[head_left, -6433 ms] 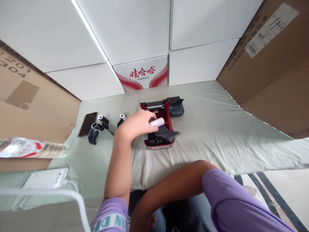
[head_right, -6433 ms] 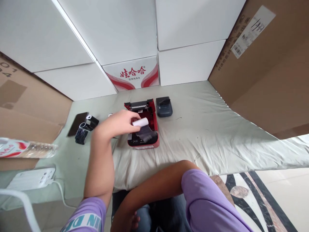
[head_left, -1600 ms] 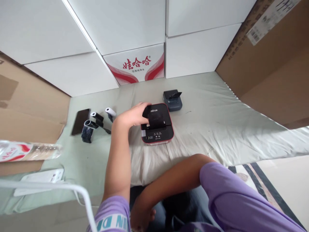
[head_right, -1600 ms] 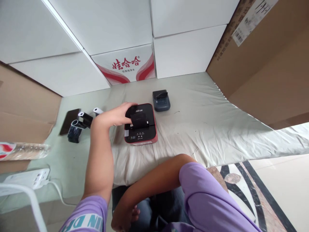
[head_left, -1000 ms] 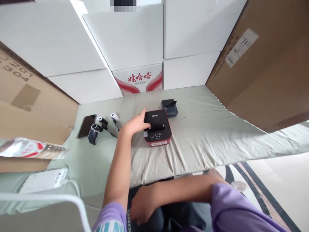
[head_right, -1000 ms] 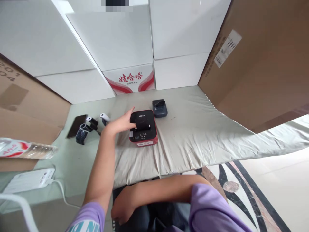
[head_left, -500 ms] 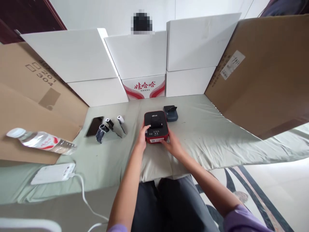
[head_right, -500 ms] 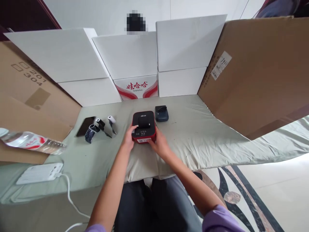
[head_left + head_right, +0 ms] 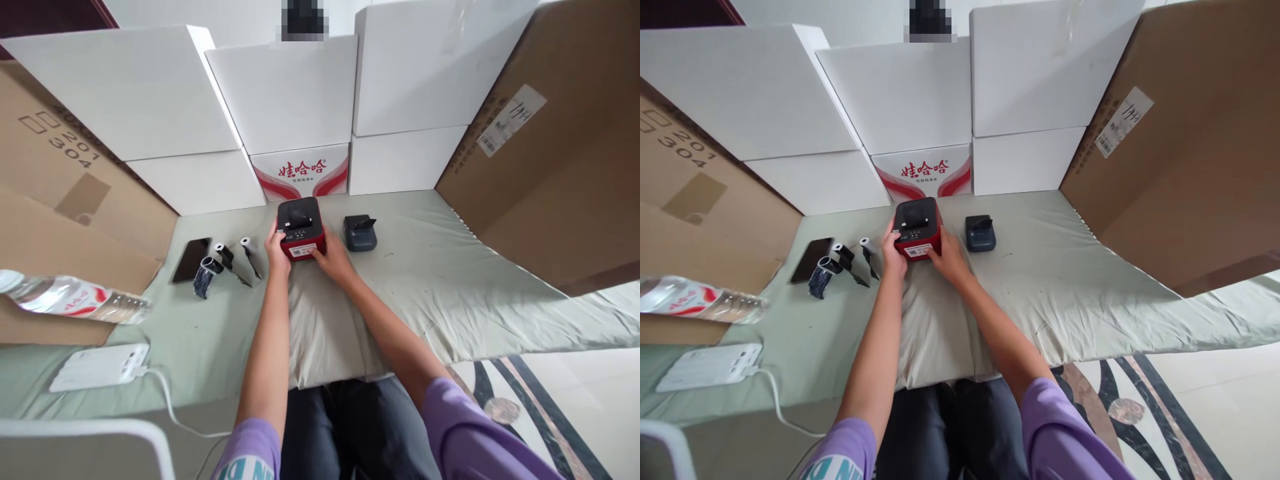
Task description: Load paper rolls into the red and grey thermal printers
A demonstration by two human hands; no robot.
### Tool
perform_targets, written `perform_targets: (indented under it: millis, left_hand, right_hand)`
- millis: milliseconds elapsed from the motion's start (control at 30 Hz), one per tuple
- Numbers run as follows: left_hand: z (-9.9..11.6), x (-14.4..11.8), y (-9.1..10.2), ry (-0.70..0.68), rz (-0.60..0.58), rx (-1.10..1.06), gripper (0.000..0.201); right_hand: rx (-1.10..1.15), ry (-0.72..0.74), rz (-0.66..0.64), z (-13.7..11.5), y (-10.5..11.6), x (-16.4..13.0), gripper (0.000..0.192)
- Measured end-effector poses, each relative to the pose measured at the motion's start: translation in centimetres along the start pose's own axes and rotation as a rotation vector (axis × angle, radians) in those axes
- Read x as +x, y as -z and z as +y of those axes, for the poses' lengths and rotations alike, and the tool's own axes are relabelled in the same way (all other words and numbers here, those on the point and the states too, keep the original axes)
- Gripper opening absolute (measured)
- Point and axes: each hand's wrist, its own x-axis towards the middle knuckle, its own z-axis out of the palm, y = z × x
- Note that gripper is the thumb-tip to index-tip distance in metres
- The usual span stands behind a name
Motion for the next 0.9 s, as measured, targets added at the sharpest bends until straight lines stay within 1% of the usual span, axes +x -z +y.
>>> perform_targets:
  millis: [67,167,233,267,300,333,400,433,467,500,533,567,633,700,733,800,900]
  left_hand:
    - [-0.9,0.3,0.0,-0.005,0.009,0.017,0.059]
    - [-2.0,0.8,0.2,-0.034,-0.046,-0.014,0.059]
    - [-2.2,1.0,0.6,-0.083,-0.088,0.016,0.059]
    - [-2.1,1.0,0.8,-0.125,-0.088,0.053,0.057]
    - [-2.0,0.8,0.9,-0.183,-0.06,0.099,0.055]
    - [-1.9,0.4,1.0,-0.255,-0.004,0.149,0.05]
    - [-1.7,-0.6,0.9,-0.408,0.158,0.236,0.034]
    - [-1.7,-1.3,0.8,-0.48,0.228,0.265,0.025]
    - [-1.7,-2.1,0.5,-0.548,0.265,0.288,0.016]
    - [-1.9,-3.0,0.1,-0.613,0.258,0.311,0.01]
    - [-2.0,-3.8,-0.4,-0.677,0.216,0.342,0.007]
    - [-2.3,-4.6,-0.9,-0.739,0.144,0.379,0.007]
    - [-2.8,-5.9,-1.8,-0.843,-0.049,0.471,0.009]
    - [-3.4,-6.6,-2.5,-0.891,-0.239,0.568,0.009]
    - [-3.6,-6.8,-2.7,-0.89,-0.305,0.606,0.009]
    - [-4.0,-6.8,-2.7,-0.849,-0.359,0.648,0.009]
    - [-4.3,-6.5,-2.4,-0.777,-0.355,0.656,0.011]
  right_hand:
    - [0.004,-0.038,0.008,0.5,-0.6,-0.3,0.077]
    - [0.014,-0.053,0.007,0.4,-1.1,-0.4,0.076]
    - [0.007,-0.054,0.025,-0.1,-0.6,-0.6,0.072]
    - [-0.004,-0.053,0.055,-0.4,0.0,-0.7,0.068]
    - [-0.024,-0.051,0.107,-0.7,0.8,-0.8,0.062]
    - [-0.056,-0.054,0.188,-0.9,1.8,-0.9,0.054]
    - [-0.159,-0.085,0.388,-0.7,4.1,-1.3,0.041]
    - [-0.228,-0.123,0.483,-0.3,5.2,-1.5,0.04]
    - [-0.293,-0.162,0.533,0.3,6.1,-1.7,0.045]
    - [-0.346,-0.202,0.545,1.1,6.7,-1.9,0.055]
    - [-0.381,-0.24,0.523,1.9,7.0,-2.0,0.067]
    - [-0.398,-0.272,0.477,2.7,7.1,-2.2,0.08]
    - [-0.389,-0.327,0.376,4.0,6.7,-2.3,0.099]
    - [-0.361,-0.371,0.313,4.7,6.2,-2.3,0.107]
    - [-0.348,-0.388,0.298,4.7,6.0,-2.3,0.107]
    - [-0.335,-0.408,0.285,4.2,6.2,-2.2,0.105]
    - [-0.347,-0.416,0.262,2.6,7.0,-2.9,0.101]
